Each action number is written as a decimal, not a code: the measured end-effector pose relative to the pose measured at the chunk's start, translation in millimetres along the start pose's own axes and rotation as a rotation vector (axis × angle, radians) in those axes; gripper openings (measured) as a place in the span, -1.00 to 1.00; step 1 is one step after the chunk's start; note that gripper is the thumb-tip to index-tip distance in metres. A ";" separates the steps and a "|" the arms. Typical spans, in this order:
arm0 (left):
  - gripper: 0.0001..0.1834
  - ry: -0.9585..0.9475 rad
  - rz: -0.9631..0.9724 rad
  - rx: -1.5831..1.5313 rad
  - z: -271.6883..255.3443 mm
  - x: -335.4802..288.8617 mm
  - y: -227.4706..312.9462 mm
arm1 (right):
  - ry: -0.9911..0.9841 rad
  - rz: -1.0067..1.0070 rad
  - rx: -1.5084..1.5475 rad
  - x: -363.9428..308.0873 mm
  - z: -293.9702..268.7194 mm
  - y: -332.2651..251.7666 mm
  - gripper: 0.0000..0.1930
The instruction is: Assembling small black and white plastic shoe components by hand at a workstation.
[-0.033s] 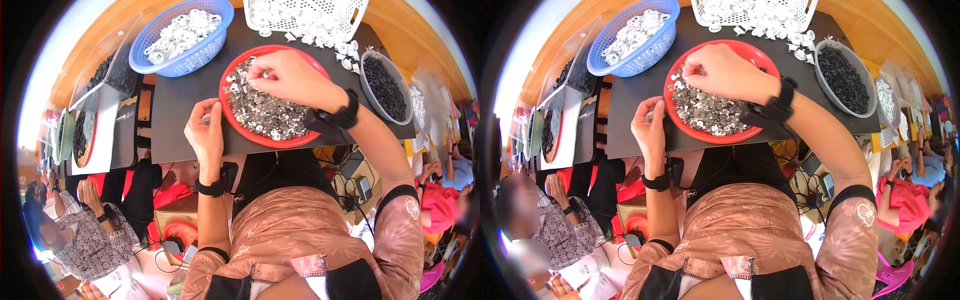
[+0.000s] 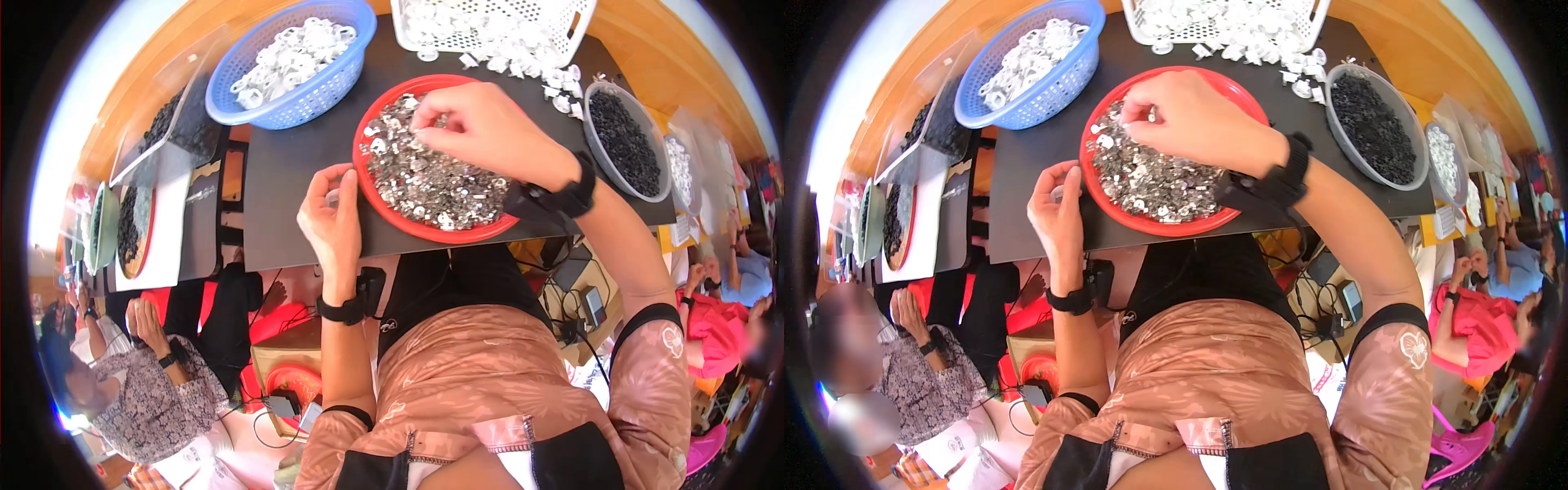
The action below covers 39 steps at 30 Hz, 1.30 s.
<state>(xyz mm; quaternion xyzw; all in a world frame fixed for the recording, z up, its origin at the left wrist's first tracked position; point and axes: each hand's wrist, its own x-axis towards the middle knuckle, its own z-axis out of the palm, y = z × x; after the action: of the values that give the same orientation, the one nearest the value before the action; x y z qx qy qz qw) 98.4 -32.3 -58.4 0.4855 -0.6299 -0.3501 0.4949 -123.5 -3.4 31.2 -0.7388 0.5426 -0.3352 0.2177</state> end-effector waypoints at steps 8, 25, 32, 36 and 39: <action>-0.86 -0.033 -0.043 -0.115 -0.9 0.2 5.6 | 0.679 0.122 -0.055 -89.4 -80.5 -10.1 -0.88; -0.80 -0.071 -0.056 0.139 5.7 0.3 17.3 | 0.314 0.375 -0.033 -141.8 -35.2 56.6 -0.72; -0.81 0.006 0.006 0.314 -6.8 4.2 6.2 | 0.257 0.358 -0.102 -139.0 -28.6 58.2 -0.68; -0.69 0.094 0.056 0.317 -11.9 -0.8 5.1 | 0.246 0.318 -0.173 -132.9 -25.6 59.5 -0.63; -0.67 0.069 0.013 0.233 -12.9 1.1 1.4 | 0.262 0.304 -0.211 -126.7 -21.1 65.3 -0.69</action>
<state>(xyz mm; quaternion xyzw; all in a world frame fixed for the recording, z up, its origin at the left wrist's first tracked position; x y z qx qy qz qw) 110.4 -32.5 -53.3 0.5474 -0.6520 -0.2544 0.4589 -205.4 96.9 -32.0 -0.6173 0.7034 -0.3330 0.1148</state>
